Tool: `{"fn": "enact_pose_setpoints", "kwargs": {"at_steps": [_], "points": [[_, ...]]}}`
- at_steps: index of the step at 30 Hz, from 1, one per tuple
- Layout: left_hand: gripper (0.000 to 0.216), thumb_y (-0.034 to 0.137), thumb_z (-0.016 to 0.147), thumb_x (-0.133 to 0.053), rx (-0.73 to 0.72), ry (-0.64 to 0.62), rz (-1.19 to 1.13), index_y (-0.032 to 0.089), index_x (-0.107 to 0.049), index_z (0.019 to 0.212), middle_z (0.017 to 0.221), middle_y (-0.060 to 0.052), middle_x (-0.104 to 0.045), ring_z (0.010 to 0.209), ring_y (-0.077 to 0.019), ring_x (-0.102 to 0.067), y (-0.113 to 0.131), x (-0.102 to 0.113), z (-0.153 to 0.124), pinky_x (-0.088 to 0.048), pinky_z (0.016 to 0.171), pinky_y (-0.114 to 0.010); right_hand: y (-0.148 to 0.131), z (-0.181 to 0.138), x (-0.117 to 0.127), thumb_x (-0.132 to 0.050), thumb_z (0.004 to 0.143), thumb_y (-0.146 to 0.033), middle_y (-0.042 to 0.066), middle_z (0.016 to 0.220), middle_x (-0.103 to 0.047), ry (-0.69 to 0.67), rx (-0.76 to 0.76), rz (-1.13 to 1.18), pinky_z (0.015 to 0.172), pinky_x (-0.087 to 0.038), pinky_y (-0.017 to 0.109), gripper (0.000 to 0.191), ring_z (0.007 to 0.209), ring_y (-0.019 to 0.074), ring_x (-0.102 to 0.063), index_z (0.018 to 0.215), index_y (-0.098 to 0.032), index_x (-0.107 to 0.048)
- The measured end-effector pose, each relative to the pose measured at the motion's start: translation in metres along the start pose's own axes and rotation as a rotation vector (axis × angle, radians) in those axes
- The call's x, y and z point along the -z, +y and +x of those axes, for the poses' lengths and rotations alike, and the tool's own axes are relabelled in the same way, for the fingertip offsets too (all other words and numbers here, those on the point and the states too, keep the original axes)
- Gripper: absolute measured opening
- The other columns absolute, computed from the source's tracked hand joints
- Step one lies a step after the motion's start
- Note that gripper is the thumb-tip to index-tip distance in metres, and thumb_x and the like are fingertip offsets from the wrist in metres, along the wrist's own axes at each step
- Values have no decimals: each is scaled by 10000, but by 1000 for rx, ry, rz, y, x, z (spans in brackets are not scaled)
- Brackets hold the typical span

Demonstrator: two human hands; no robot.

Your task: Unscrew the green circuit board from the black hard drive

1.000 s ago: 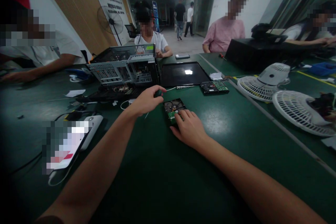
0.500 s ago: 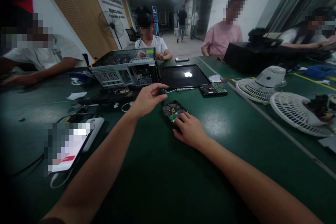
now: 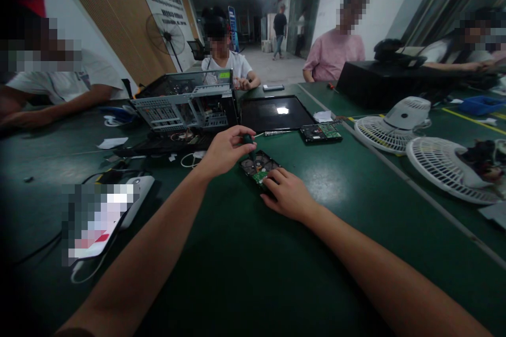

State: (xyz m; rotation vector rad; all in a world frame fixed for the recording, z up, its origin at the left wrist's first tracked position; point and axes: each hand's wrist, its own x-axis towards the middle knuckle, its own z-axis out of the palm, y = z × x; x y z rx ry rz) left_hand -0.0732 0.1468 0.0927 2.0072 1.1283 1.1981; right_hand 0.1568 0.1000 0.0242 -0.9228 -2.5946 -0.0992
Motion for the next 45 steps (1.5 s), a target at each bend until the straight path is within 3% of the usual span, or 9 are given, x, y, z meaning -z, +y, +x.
{"fn": "enact_pose_setpoints", "kwargs": {"at_steps": [22,28,33,38,41,45], "points": [[278,223,851,-706,-95,52,53,229,-698,1128,1060,-40,-713,910,-181,-662,-16,-2,1,-577,853,-334,4,-2,-6,-599,961,-366,150,1164,-647,49,36,-2,918,-563,490,310,1080,300,-605,1189,-165,-657],[347,167,831,-748,-170,74,276,279,-746,1159,1068,-44,-638,915,-176,-635,-5,6,1,-567,790,-312,6,-3,-8,-601,965,-367,148,1177,-643,48,38,31,933,-562,506,314,1094,301,-606,1208,-175,-654],[427,108,841,-729,-206,40,327,281,-723,1230,1092,-37,-682,902,-166,-650,5,8,0,-559,821,-315,13,-3,-5,-594,974,-340,143,1214,-638,45,52,101,971,-555,504,317,1147,295,-602,1251,-193,-642],[235,246,871,-762,-208,88,244,272,-761,1105,1072,-23,-745,953,-182,-689,7,2,-1,-570,812,-309,17,-1,-2,-591,973,-349,133,1226,-635,26,51,140,977,-557,495,311,1134,283,-612,1241,-200,-647],[128,224,894,-732,-210,120,243,270,-765,1009,1026,-8,-765,961,-186,-699,4,0,0,-570,854,-331,17,-1,-3,-593,970,-347,132,1226,-635,30,51,138,980,-555,493,311,1148,288,-605,1241,-204,-648],[327,143,889,-705,-168,141,221,272,-684,1188,1067,-16,-749,946,-174,-701,-2,0,1,-579,888,-343,17,-1,-4,-593,968,-348,138,1231,-630,28,43,131,990,-549,487,327,1159,290,-599,1252,-196,-645]]}}
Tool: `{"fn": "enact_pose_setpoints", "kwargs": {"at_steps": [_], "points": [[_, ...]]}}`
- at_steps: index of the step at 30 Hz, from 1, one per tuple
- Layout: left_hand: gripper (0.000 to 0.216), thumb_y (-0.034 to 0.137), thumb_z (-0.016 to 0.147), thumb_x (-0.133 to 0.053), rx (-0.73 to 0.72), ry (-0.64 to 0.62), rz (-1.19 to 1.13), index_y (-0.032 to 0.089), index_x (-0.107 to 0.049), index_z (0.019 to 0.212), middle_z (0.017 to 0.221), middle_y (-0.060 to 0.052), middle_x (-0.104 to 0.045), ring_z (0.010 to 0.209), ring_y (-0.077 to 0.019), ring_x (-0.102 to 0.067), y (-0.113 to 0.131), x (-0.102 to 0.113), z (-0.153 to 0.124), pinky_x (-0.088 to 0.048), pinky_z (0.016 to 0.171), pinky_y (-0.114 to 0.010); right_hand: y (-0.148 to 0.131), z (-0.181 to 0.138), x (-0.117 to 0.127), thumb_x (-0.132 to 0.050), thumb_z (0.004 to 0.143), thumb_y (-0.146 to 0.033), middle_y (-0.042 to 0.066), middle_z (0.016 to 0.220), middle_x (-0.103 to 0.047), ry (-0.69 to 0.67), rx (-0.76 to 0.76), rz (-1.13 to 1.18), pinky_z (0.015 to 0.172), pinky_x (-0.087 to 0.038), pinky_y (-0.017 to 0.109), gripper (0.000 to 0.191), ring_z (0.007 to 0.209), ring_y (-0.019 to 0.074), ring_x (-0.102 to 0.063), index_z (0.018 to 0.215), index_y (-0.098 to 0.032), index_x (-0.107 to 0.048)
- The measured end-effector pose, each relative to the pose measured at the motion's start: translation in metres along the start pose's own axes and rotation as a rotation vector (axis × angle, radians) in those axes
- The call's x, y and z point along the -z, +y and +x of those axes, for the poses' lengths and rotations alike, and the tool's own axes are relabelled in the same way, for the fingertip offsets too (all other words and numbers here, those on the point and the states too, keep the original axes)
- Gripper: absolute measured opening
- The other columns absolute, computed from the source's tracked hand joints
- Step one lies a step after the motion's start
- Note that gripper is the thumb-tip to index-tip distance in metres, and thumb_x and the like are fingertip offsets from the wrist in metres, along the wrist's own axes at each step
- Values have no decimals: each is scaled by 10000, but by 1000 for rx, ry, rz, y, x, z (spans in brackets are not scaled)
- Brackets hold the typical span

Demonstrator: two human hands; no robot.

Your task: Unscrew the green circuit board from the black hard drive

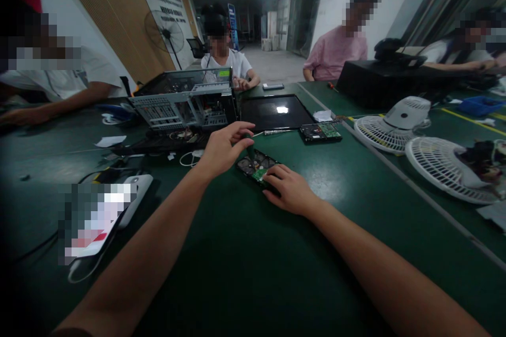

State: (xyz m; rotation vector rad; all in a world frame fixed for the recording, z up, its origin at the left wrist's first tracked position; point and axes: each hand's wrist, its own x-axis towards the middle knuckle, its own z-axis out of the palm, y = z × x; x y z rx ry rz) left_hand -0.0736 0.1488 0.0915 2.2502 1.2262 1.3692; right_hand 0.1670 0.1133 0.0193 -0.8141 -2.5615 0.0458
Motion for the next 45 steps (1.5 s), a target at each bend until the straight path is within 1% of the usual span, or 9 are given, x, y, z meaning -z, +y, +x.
{"fn": "enact_pose_setpoints", "kwargs": {"at_steps": [2,7,12,15,20,28,34,41,45], "points": [[372,120,872,-711,25,22,-22,247,-652,1217,1106,-40,-720,917,-164,-700,-1,0,0,-592,856,-322,0,0,0,-593,967,-349,135,1233,-629,2,-3,0,981,-553,487,325,1158,290,-597,1252,-201,-644],[164,95,876,-689,-14,52,41,201,-691,1003,1093,-48,-664,855,-141,-685,-1,1,-1,-600,834,-310,0,0,-1,-590,970,-342,131,1244,-629,10,-3,12,990,-550,511,318,1173,293,-591,1260,-220,-639],[174,107,902,-670,-72,32,87,219,-693,1034,1077,-28,-707,972,-171,-688,-2,1,1,-585,891,-333,-1,-1,-1,-605,958,-334,138,1237,-629,15,-9,15,985,-552,510,332,1171,299,-593,1264,-212,-643],[129,197,893,-731,-67,46,98,221,-689,1012,1050,-26,-719,952,-174,-690,1,-1,0,-588,847,-313,-1,-1,0,-610,954,-333,139,1236,-631,13,-10,18,979,-555,515,326,1168,301,-597,1254,-213,-648],[196,312,870,-781,-21,133,148,217,-650,982,987,-34,-710,902,-190,-680,5,-15,-4,-579,834,-340,-1,-1,1,-613,950,-327,139,1227,-632,18,-1,10,971,-558,528,316,1153,303,-602,1244,-217,-650],[118,205,894,-711,7,195,144,210,-633,982,1080,-55,-641,927,-173,-644,4,-18,-5,-575,796,-306,0,-1,-1,-605,958,-326,147,1231,-623,16,1,4,984,-550,508,320,1165,300,-590,1248,-196,-645],[94,204,931,-669,-16,132,119,218,-654,1022,985,-26,-718,877,-168,-688,2,-17,-5,-576,857,-333,0,-1,0,-593,967,-329,136,1235,-621,12,8,8,986,-550,516,316,1160,293,-591,1257,-211,-637],[113,220,944,-657,-32,140,132,207,-617,1048,1032,-47,-731,926,-180,-712,3,-22,-8,-583,877,-347,0,-2,-2,-587,971,-336,137,1248,-620,15,2,7,989,-550,524,318,1176,297,-586,1261,-214,-634],[184,281,914,-726,-37,189,124,210,-574,991,1084,-59,-715,999,-188,-696,8,-25,-9,-585,877,-342,0,-1,-2,-596,962,-332,137,1237,-626,26,4,7,973,-558,528,317,1158,299,-595,1254,-218,-643]]}}
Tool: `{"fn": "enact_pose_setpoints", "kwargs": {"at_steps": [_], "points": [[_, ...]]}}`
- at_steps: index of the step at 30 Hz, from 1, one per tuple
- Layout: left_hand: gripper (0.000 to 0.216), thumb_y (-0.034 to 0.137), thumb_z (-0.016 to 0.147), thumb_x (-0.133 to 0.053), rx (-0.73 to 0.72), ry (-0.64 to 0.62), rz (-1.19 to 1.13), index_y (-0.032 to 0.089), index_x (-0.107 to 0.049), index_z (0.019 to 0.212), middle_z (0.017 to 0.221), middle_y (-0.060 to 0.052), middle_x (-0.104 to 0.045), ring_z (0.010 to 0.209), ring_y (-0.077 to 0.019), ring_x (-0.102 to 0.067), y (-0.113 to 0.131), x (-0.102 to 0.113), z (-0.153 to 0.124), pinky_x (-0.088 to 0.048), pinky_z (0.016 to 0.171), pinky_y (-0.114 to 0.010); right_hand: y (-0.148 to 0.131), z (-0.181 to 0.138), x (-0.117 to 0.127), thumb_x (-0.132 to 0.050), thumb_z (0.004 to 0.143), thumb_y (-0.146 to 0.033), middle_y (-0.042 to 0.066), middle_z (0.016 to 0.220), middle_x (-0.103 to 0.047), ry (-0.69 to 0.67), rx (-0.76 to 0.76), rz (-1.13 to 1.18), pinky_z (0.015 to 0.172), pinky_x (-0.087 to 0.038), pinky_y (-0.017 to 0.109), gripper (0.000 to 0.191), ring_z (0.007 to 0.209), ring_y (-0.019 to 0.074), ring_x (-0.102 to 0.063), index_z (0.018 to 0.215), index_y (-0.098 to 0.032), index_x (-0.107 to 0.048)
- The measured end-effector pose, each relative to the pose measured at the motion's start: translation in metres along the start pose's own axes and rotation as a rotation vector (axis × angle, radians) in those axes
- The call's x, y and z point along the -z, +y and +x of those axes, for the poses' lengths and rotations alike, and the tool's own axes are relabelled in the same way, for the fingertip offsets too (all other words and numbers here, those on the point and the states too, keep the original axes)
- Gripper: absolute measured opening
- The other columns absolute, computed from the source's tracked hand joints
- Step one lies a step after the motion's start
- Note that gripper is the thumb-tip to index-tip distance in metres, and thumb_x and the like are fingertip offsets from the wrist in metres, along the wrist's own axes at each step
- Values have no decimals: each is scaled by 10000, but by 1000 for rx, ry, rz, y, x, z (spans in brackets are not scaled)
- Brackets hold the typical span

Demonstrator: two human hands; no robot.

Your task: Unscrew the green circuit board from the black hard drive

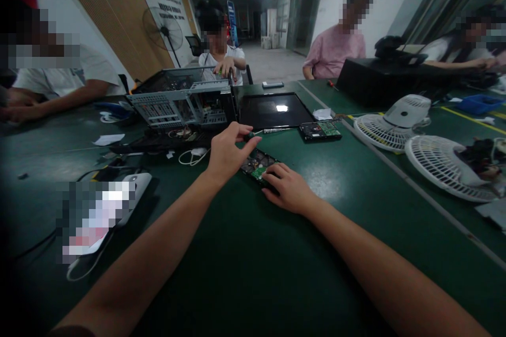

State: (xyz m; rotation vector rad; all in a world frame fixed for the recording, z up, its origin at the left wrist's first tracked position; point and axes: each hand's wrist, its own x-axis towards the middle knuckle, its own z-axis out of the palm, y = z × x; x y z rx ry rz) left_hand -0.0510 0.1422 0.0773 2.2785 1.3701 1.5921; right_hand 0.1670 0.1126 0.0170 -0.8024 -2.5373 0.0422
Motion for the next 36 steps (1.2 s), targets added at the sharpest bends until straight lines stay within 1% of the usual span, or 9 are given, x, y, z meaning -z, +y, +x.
{"fn": "enact_pose_setpoints", "kwargs": {"at_steps": [3,6,12,17,22,24,26,30,36], "points": [[282,324,870,-785,22,20,4,218,-545,972,1074,-59,-711,1018,-200,-694,2,-1,-1,-588,873,-350,0,0,0,-600,959,-333,135,1228,-630,0,2,-4,972,-558,530,324,1156,301,-597,1260,-222,-642],[327,339,844,-808,44,36,0,217,-529,963,1045,-58,-708,980,-198,-697,2,-2,-1,-592,849,-348,-1,0,1,-593,965,-339,138,1234,-628,-6,-4,-11,984,-553,527,320,1164,300,-593,1256,-214,-641],[168,250,911,-665,96,64,-1,214,-503,938,1011,-65,-712,898,-184,-711,-2,-4,1,-587,805,-337,-1,0,0,-598,962,-335,138,1231,-630,-3,-3,-9,984,-554,521,321,1161,297,-598,1257,-218,-644],[99,256,925,-622,108,39,67,218,-538,959,924,-54,-707,817,-185,-699,-1,-1,2,-570,745,-331,-1,0,-1,-611,953,-334,141,1233,-629,12,-6,-9,977,-558,521,337,1160,303,-601,1269,-222,-646],[198,360,904,-704,101,37,151,232,-553,908,862,-31,-684,790,-197,-655,5,6,3,-541,739,-349,-1,0,-1,-595,964,-344,138,1235,-627,3,-7,-17,979,-557,526,330,1158,302,-598,1267,-225,-643],[213,370,894,-729,83,24,173,232,-566,885,880,-29,-666,820,-201,-634,6,8,4,-531,750,-347,-1,0,-1,-584,972,-349,140,1238,-622,-5,-7,-22,983,-555,519,329,1157,297,-596,1265,-213,-640],[167,337,898,-729,54,18,195,228,-603,883,934,-42,-644,874,-213,-616,6,9,4,-527,794,-363,-1,0,-1,-579,975,-350,141,1239,-621,-3,-8,-19,983,-554,518,328,1155,294,-595,1263,-206,-639],[46,263,925,-680,33,31,185,236,-686,961,1023,-62,-604,922,-219,-599,5,8,4,-530,859,-385,-1,0,-1,-586,970,-348,143,1233,-625,-2,-11,-14,980,-553,527,326,1150,299,-596,1258,-207,-643],[186,192,971,-579,-8,-18,166,225,-714,1094,1060,-63,-651,958,-209,-628,6,6,3,-535,901,-365,-1,0,0,-579,975,-354,142,1242,-616,-5,-9,-19,989,-552,507,324,1156,292,-592,1254,-201,-642]]}}
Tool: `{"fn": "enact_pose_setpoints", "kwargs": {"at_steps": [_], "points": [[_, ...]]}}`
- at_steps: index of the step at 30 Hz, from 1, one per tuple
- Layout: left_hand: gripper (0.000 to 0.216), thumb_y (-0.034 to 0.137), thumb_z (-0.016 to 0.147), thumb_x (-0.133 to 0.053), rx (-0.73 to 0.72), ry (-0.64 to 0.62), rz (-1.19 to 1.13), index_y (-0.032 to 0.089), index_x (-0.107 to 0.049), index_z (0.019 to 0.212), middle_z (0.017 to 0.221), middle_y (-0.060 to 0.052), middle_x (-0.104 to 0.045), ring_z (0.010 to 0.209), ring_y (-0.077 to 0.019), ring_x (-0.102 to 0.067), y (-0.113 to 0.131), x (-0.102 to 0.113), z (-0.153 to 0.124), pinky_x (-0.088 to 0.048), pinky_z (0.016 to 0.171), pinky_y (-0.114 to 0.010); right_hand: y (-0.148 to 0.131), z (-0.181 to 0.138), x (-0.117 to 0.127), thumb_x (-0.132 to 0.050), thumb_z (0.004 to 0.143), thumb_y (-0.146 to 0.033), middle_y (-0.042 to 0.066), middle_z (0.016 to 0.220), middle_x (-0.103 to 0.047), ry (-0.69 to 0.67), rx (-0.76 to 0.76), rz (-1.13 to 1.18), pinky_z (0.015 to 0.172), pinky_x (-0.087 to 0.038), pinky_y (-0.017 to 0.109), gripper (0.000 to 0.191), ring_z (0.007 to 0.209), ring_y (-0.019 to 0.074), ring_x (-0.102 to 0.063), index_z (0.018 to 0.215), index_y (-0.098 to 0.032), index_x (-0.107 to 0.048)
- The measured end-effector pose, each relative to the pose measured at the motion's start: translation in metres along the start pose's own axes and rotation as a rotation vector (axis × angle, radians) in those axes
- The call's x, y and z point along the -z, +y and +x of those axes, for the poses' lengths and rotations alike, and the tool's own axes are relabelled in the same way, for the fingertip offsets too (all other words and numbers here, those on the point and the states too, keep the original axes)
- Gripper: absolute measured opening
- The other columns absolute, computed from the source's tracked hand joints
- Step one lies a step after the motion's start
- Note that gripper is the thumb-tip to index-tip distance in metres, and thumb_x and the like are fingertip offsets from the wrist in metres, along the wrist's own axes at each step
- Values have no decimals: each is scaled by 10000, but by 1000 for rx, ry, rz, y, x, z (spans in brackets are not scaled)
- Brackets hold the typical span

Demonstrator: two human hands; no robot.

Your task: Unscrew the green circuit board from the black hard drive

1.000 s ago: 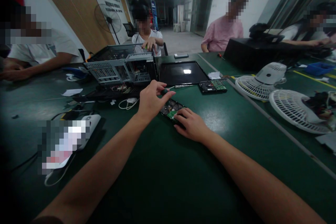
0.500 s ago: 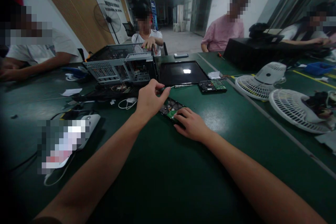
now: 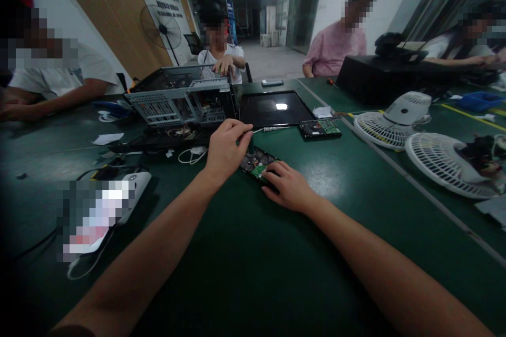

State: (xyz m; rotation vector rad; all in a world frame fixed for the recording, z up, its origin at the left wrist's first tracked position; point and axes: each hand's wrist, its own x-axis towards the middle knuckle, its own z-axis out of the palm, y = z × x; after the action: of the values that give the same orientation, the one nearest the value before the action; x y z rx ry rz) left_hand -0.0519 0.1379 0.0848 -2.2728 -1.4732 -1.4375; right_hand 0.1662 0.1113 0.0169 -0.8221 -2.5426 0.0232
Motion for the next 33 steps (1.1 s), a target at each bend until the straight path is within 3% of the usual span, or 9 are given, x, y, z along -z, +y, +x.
{"fn": "enact_pose_setpoints", "kwargs": {"at_steps": [6,13,17,23,33], "points": [[178,197,950,-617,-20,66,32,185,-726,1090,1058,-77,-654,925,-189,-645,3,-6,-3,-542,861,-324,2,-1,-2,-574,978,-361,151,1245,-609,-5,8,-15,986,-553,504,329,1156,298,-583,1245,-178,-638],[163,234,937,-657,-7,28,28,188,-697,1088,1082,-69,-716,928,-194,-678,2,-6,-3,-548,871,-327,2,-1,-3,-579,977,-353,160,1248,-608,-5,8,-9,1000,-541,515,332,1161,301,-579,1251,-172,-633],[118,285,919,-703,21,62,-12,187,-669,974,992,-57,-722,881,-189,-678,3,-4,-2,-547,823,-321,2,-1,-2,-573,980,-359,159,1244,-608,-3,8,-12,990,-547,509,329,1153,297,-586,1242,-170,-636],[257,347,841,-800,83,91,-65,195,-608,916,864,-21,-695,755,-168,-647,-2,-6,-2,-536,745,-318,2,-1,-2,-583,975,-347,149,1246,-615,3,5,9,985,-548,522,320,1162,298,-584,1253,-197,-633],[23,178,917,-602,26,28,-34,201,-601,922,933,-47,-664,870,-178,-634,6,-3,-1,-524,793,-319,2,-1,-3,-588,972,-350,140,1239,-619,9,7,9,987,-552,528,325,1159,299,-591,1262,-211,-633]]}}
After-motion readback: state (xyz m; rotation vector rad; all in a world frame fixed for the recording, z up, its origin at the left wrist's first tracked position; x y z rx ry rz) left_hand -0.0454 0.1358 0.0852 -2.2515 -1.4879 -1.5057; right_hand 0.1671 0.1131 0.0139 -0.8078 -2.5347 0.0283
